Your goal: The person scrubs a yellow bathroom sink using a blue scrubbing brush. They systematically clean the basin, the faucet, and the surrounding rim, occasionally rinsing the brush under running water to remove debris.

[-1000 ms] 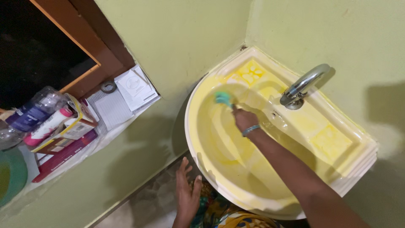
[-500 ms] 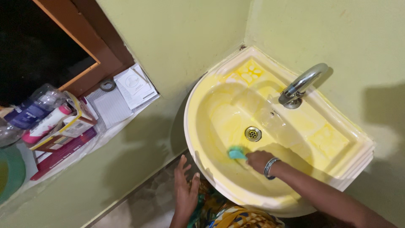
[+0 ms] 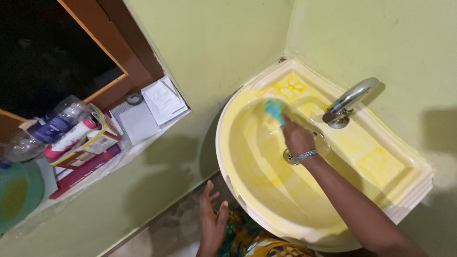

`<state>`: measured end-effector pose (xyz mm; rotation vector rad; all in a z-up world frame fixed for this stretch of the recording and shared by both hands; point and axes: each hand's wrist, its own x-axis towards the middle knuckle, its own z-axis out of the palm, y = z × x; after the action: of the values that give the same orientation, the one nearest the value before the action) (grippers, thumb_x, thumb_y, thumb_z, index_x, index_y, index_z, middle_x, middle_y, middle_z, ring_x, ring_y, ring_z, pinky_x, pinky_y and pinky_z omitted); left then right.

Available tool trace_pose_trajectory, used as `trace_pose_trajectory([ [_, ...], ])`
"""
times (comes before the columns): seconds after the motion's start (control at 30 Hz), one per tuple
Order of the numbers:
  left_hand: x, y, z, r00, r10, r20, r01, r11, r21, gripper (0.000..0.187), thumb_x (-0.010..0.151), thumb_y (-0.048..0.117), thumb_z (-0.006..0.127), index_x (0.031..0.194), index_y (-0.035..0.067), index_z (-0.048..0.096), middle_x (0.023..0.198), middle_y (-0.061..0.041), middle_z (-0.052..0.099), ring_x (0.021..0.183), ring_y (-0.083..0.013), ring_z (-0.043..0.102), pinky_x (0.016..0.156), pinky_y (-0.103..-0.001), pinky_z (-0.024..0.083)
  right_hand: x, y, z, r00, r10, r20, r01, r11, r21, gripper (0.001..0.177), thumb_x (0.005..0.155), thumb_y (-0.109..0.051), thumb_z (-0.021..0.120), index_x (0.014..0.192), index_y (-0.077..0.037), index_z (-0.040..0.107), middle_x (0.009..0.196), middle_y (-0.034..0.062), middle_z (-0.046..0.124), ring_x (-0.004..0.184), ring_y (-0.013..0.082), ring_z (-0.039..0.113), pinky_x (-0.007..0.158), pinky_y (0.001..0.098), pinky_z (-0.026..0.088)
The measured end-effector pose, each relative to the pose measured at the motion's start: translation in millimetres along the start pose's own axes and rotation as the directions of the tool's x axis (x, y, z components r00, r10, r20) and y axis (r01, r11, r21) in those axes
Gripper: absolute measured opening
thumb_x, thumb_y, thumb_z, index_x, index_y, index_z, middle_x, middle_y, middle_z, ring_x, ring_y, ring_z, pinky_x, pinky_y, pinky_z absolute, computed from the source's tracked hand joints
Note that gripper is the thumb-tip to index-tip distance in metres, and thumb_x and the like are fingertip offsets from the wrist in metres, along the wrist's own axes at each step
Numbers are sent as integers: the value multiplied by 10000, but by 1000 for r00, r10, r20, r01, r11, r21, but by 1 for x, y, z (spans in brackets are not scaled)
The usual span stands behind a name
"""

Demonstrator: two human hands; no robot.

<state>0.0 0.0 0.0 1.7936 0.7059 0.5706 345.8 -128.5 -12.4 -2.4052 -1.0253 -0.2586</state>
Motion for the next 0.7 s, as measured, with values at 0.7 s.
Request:
trace_pose_trajectory([
  [0.7, 35, 7, 17, 991, 12, 133, -10, 1000, -14, 684, 936, 138, 620, 1544, 56, 316, 1421, -186, 484, 1239, -285, 623, 1015, -429, 507, 57, 44, 1, 943, 213, -256, -212, 977, 30, 406, 1036, -202, 540, 1417, -60, 556, 1035, 279, 711, 922, 467, 680, 815, 565, 529],
])
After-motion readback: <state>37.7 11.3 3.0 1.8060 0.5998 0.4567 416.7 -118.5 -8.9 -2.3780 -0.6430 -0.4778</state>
